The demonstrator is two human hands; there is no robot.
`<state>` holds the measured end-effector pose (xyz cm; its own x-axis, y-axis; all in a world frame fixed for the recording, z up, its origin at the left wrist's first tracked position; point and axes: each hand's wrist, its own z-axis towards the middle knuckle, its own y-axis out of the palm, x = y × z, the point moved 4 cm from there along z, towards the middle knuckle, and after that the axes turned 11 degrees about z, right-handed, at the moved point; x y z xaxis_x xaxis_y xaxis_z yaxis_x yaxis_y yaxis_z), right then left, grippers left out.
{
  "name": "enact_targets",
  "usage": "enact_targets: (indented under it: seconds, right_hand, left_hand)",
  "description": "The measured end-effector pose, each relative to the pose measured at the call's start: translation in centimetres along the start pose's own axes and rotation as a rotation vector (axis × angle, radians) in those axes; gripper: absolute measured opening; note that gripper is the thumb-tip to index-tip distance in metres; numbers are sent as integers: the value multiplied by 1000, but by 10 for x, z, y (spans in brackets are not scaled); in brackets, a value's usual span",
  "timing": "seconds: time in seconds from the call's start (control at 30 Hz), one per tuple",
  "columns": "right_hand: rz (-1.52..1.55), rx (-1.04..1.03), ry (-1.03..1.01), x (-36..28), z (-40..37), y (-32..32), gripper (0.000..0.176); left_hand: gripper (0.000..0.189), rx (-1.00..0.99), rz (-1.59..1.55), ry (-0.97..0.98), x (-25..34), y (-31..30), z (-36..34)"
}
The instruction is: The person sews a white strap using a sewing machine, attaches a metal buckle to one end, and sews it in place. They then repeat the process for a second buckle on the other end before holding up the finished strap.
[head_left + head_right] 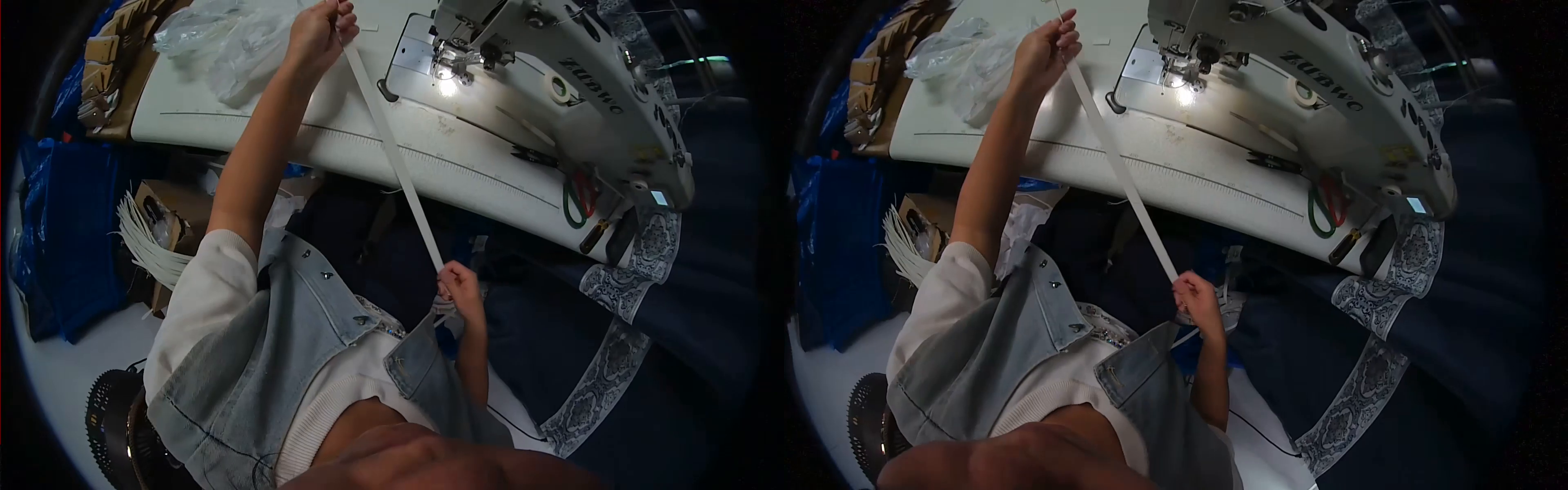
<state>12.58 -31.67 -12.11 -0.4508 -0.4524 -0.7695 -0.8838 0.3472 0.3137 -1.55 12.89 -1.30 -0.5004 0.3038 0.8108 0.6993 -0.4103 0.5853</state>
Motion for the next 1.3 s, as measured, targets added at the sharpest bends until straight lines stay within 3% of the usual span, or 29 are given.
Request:
enact_targets:
  seconds: [0.03,0.1,0.17,0.23,0.3,0.33,0.4,0.47,0.53,0.73,0.77,0.8,1.07,1.3]
  right_hand:
    - [-4,-4,-22,2,-1,-8,10]
    - [75,421,-266,0,-8,-42,6]
    - [471,572,-475,3,-13,-71,7]
    - [632,536,-481,7,-15,-104,9]
    - [1054,302,-662,17,-12,-130,11]
    - [1006,314,-714,-6,-9,-114,14]
    - [936,634,-716,-56,-5,-59,15]
    - [833,600,-735,-91,1,-19,15]
    - [561,185,-811,-113,1,11,17]
    - [456,137,-826,-150,18,103,31]
    - [399,175,-832,-151,20,111,37]
    - [315,84,-936,-151,24,117,35]
    - [348,81,-837,-149,26,133,48]
    - [323,99,-846,-147,24,130,49]
  left_hand:
    - [31,9,3,11,3,8,-3]
    - [32,20,87,54,-1,23,-31]
    - [32,3,185,83,2,42,-63]
    - [32,-45,234,82,-1,53,-91]
    - [33,-113,320,40,-6,68,-120]
    - [34,-129,365,2,-8,77,-135]
    - [34,-186,373,-21,-16,84,-156]
    - [34,-297,367,-62,-23,95,-174]
    - [33,-328,326,-114,-31,101,-186]
    - [31,-387,297,-174,-45,114,-211]
    - [31,-380,339,-177,-46,114,-213]
    - [32,-373,382,-178,-47,114,-214]
    - [25,-357,401,-136,-62,116,-216]
    - [25,-357,417,-105,-66,119,-216]
